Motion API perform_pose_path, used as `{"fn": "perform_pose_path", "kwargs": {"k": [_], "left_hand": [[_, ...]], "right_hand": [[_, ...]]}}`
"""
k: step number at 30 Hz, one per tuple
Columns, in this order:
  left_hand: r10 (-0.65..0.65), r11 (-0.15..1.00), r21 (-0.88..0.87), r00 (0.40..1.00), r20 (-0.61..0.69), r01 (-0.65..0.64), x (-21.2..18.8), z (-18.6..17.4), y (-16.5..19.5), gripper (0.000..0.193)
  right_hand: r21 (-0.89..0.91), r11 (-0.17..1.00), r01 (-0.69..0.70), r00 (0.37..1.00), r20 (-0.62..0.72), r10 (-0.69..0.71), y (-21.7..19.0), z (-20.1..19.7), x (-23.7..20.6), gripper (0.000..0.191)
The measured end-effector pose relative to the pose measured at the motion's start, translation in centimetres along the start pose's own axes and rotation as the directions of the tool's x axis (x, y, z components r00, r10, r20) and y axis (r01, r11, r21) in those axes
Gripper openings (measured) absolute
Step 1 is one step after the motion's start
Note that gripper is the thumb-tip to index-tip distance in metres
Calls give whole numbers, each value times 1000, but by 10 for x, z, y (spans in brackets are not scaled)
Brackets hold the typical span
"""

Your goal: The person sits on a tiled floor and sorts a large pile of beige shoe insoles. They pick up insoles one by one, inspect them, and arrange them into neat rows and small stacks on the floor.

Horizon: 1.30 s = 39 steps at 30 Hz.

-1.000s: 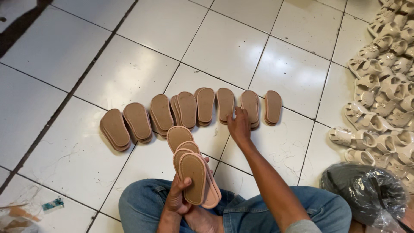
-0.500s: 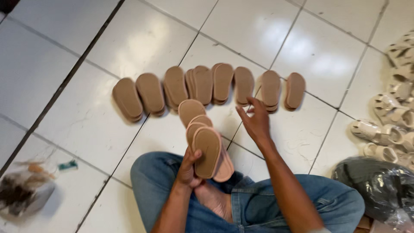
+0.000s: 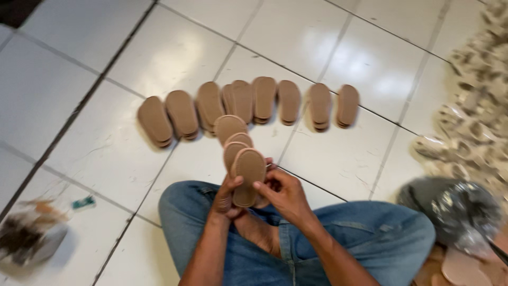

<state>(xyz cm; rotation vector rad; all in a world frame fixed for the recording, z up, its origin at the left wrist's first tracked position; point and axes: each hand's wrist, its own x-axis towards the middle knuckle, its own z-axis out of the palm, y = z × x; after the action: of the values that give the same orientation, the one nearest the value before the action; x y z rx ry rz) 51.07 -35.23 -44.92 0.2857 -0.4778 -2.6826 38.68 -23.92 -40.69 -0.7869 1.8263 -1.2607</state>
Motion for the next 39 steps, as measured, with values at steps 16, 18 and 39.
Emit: {"fn": "perform_pose_path", "kwargs": {"k": [16,18,39], "left_hand": [[22,1000,3,995,-97,-22,-2,-6,-10,97],[12,1000,-26,996,-84,-14,-1,-4,-9,99],[-29,995,89,964,-264,54,4,-47,-20,67]], "right_hand": [[-87,995,-41,799,-601,-20,107,-227,116,25],[-27,994,-109,763,-643,66,113,-244,142,25],[-233,965,-118,949,-313,40,73,-178,58,32]]}}
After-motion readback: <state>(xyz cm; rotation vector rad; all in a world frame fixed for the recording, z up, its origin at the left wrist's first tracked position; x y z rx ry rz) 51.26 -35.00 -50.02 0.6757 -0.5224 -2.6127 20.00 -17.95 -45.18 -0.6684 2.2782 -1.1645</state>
